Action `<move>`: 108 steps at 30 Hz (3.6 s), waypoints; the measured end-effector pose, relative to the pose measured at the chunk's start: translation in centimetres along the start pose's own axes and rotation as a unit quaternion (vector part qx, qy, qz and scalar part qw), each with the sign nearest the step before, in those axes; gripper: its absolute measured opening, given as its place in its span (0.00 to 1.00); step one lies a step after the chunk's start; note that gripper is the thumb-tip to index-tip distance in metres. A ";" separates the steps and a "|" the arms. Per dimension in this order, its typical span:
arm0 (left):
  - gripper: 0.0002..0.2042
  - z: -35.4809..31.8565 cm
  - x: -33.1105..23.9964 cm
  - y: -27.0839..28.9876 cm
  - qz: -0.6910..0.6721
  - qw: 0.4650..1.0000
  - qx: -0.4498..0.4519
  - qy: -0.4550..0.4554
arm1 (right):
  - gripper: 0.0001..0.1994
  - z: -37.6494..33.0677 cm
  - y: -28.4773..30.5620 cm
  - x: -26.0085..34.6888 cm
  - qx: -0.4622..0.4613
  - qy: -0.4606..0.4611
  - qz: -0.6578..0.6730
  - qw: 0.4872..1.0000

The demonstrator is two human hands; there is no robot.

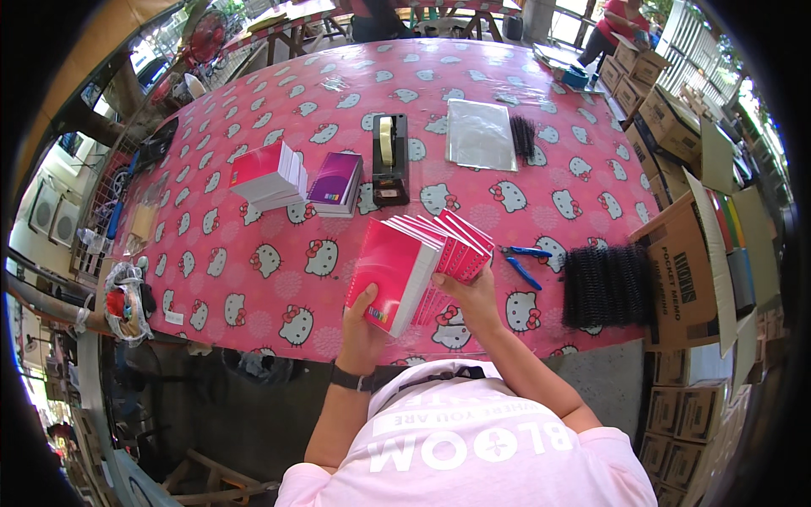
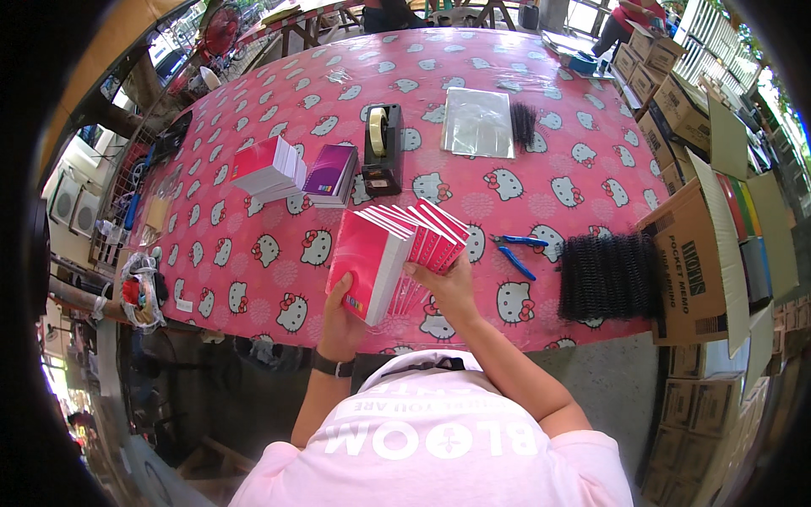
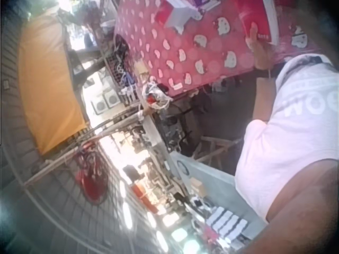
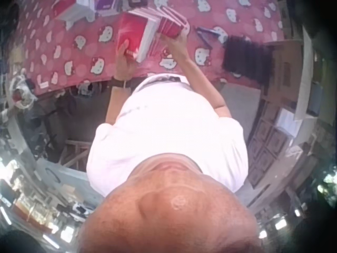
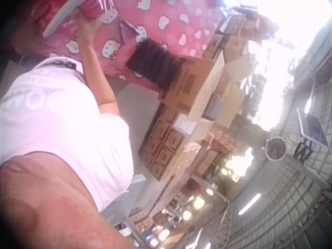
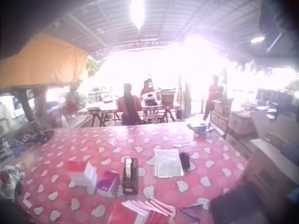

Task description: The person unpacks a white-wrapped item to reveal a black hairbrush, then opens a cardboard box containing colorful notebooks. They remove several notebooks, place them on the table, and handle them individually. The person also handles a clear plastic sheet and a blue pen.

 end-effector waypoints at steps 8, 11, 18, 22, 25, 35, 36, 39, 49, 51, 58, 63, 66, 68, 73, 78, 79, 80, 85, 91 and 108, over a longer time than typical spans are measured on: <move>0.17 0.9 0.7 2.1 -0.027 0.998 -0.041 0.044 | 0.27 1.0 1.0 -2.1 0.019 -0.023 0.022 0.999; 0.17 1.4 1.3 2.4 -0.025 0.998 -0.042 0.049 | 0.27 1.6 1.4 -2.0 0.018 -0.034 0.005 0.999; 0.17 2.4 1.3 4.3 0.002 0.996 -0.047 0.078 | 0.28 2.3 3.2 -2.9 0.038 -0.059 -0.009 0.997; 0.18 2.4 1.7 5.2 -0.009 0.995 -0.025 0.096 | 0.28 2.1 3.5 -2.9 0.035 -0.071 0.001 0.997; 0.18 2.2 2.1 4.9 -0.001 0.994 0.021 0.105 | 0.29 2.1 3.9 -3.5 0.051 -0.069 0.021 0.996; 0.16 2.0 -0.4 5.5 0.045 0.999 -0.028 0.014 | 0.31 2.5 5.7 -2.1 0.051 -0.075 -0.066 0.994; 0.17 1.8 -1.3 5.8 0.105 0.994 -0.004 -0.009 | 0.31 3.0 5.9 -1.3 0.045 -0.052 -0.078 0.995; 0.20 1.4 -2.8 5.4 0.333 0.941 0.067 -0.004 | 0.31 5.0 6.8 0.8 0.057 0.062 -0.227 0.970; 0.35 1.0 0.8 7.7 0.496 0.857 0.035 -0.133 | 0.37 5.2 -2.9 -1.1 0.318 0.035 -0.679 0.661; 0.36 1.1 1.6 9.1 0.475 0.870 0.024 -0.129 | 0.38 5.0 -3.2 -1.4 0.318 0.020 -0.668 0.672; 0.34 1.5 1.8 8.1 0.455 0.879 0.015 -0.142 | 0.39 6.3 -0.6 -1.9 0.274 0.032 -0.646 0.712; 0.35 1.9 1.6 8.3 0.510 0.846 0.022 -0.154 | 0.41 6.8 -0.5 -2.1 0.268 0.017 -0.639 0.721; 0.34 2.1 1.5 8.3 0.504 0.851 0.028 -0.144 | 0.42 6.9 -0.3 -2.2 0.266 0.014 -0.634 0.726; 0.31 2.4 1.6 9.0 0.501 0.853 0.028 -0.146 | 0.43 7.0 -0.4 -2.1 0.265 0.006 -0.634 0.727; 0.26 2.1 1.5 9.4 0.359 0.929 0.051 -0.074 | 0.43 7.1 -0.4 -2.4 0.254 -0.007 -0.643 0.723; 0.23 0.9 0.9 8.6 0.356 0.925 0.112 -0.069 | 0.44 7.0 -0.1 -2.8 0.249 0.014 -0.654 0.714; 0.24 0.7 0.7 8.5 0.361 0.924 0.117 -0.055 | 0.44 7.0 0.0 -3.0 0.247 0.020 -0.656 0.713; 0.24 0.6 0.7 8.5 0.365 0.922 0.122 -0.040 | 0.44 6.9 0.2 -3.1 0.245 0.026 -0.658 0.712; 0.24 0.9 1.4 9.6 0.411 0.905 0.092 -0.060 | 0.43 6.5 -0.3 -2.7 0.249 0.028 -0.650 0.718; 0.25 0.0 -0.1 9.6 0.311 0.948 0.063 0.023 | 0.42 6.2 -0.4 -2.3 0.254 0.013 -0.648 0.718; 0.19 -3.3 -7.4 14.1 0.096 0.987 -0.010 -0.128 | 0.39 8.2 0.7 -4.7 0.327 -0.098 -0.676 0.653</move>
Point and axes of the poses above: each hand's wrist, its own z-axis towards the middle knuckle, its own y-axis out of the back of the hand, x = y × z, the point moved 3 cm from there along z, towards the middle knuckle, and after that the axes turned 1 degree about z, right-handed, at the moved point
